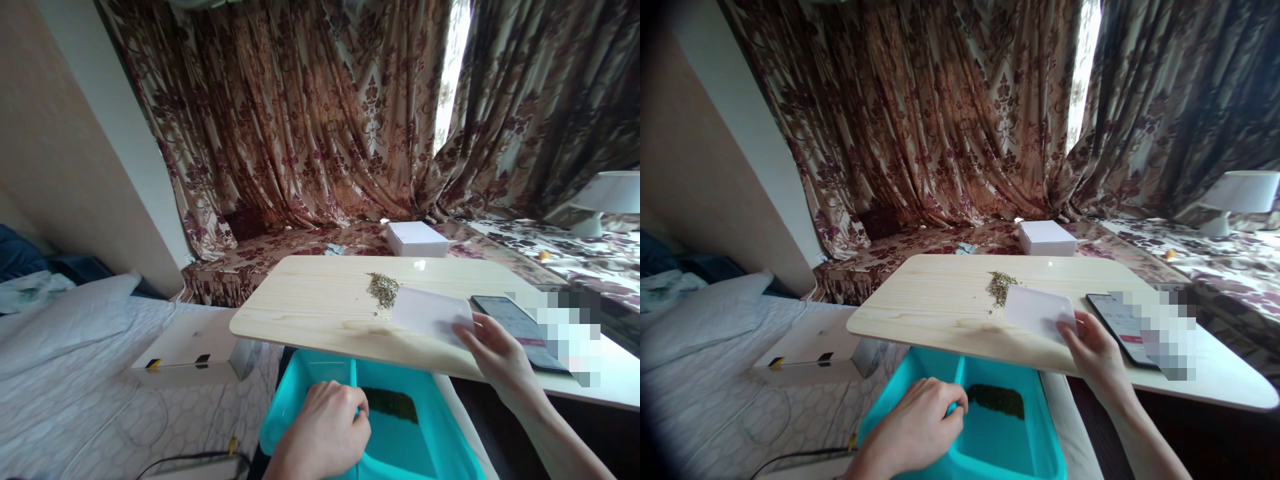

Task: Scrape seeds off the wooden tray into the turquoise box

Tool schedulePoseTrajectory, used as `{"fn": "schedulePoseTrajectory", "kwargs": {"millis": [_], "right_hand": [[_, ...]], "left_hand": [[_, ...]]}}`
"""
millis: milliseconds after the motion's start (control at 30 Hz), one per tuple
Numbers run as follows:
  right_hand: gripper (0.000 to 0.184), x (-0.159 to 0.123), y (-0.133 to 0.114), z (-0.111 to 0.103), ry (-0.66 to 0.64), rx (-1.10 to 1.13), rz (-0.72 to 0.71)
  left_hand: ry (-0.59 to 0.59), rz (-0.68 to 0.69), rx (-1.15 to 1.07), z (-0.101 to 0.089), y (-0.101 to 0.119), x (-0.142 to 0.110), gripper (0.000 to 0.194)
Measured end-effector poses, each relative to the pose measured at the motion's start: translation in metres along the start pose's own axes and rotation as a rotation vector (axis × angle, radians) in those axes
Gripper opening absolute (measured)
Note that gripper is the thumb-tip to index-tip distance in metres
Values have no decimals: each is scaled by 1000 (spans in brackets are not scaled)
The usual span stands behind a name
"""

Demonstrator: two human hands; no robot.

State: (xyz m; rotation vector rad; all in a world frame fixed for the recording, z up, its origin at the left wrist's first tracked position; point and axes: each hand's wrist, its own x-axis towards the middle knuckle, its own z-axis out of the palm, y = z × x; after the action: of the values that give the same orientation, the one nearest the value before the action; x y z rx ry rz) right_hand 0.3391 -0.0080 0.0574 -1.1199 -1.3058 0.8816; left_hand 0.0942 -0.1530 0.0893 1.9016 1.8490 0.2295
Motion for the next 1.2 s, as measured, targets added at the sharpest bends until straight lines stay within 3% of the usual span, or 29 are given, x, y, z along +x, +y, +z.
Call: {"fn": "schedulePoseTrajectory", "kwargs": {"millis": [267, 633, 900, 1200], "right_hand": [[46, 16, 24, 9, 8, -19, -59], [37, 9, 2, 15, -94, -69, -62], [43, 0, 2, 17, -183, -83, -55], [44, -20, -8, 14, -368, -122, -54]], "left_hand": [[-43, 110, 104, 11, 20, 14, 34], [-124, 268, 271, 13, 51, 21, 33], [-133, 283, 310, 14, 53, 19, 32], [-124, 301, 310, 14, 52, 20, 32]]}}
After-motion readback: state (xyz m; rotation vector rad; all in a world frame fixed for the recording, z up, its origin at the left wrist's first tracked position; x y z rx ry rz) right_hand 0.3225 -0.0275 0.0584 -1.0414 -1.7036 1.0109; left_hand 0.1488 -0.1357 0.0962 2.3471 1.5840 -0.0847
